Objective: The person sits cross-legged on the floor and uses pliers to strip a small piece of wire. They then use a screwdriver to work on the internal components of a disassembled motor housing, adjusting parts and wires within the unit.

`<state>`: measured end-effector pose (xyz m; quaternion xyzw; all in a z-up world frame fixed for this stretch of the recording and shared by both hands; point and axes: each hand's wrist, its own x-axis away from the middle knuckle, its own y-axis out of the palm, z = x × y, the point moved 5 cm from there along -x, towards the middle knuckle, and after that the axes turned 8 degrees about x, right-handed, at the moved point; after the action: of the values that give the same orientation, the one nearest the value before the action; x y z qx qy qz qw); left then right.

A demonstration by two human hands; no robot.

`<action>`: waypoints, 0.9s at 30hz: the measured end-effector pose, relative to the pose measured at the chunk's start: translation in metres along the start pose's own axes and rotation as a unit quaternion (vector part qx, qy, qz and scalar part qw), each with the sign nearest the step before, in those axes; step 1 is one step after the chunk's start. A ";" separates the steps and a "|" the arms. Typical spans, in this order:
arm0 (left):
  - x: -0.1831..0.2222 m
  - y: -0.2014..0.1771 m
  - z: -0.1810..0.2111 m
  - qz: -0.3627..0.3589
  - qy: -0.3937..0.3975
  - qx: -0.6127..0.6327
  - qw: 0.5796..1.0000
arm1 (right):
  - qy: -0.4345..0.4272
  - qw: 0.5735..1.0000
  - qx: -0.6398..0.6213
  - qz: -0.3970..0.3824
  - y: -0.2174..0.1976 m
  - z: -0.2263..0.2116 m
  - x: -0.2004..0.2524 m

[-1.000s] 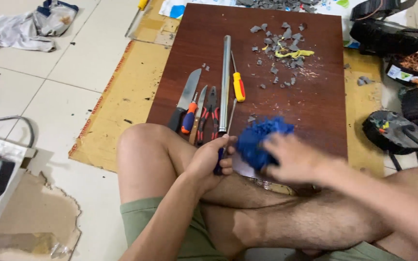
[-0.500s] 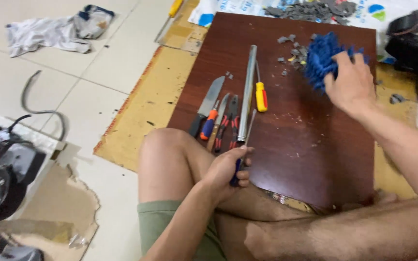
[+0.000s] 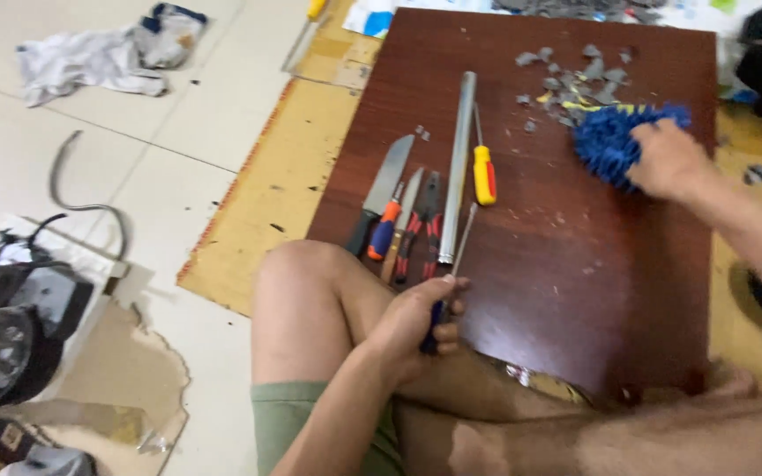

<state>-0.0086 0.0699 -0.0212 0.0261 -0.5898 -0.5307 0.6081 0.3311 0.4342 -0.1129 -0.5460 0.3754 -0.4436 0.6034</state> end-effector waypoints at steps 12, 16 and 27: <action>0.004 0.010 0.008 0.017 -0.020 -0.014 1.000 | -0.195 0.981 0.019 0.013 -0.115 -0.157 0.052; 0.002 0.009 0.004 0.024 -0.031 0.000 0.999 | -0.262 0.959 0.086 0.072 -0.068 -0.159 0.001; -0.009 -0.001 0.005 0.022 0.003 -0.027 0.999 | 0.075 0.951 -0.187 0.236 -0.132 0.023 -0.017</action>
<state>-0.0105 0.0784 -0.0267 -0.0015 -0.5738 -0.5330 0.6218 0.3303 0.4566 0.0198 -0.5100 0.6140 -0.2504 0.5478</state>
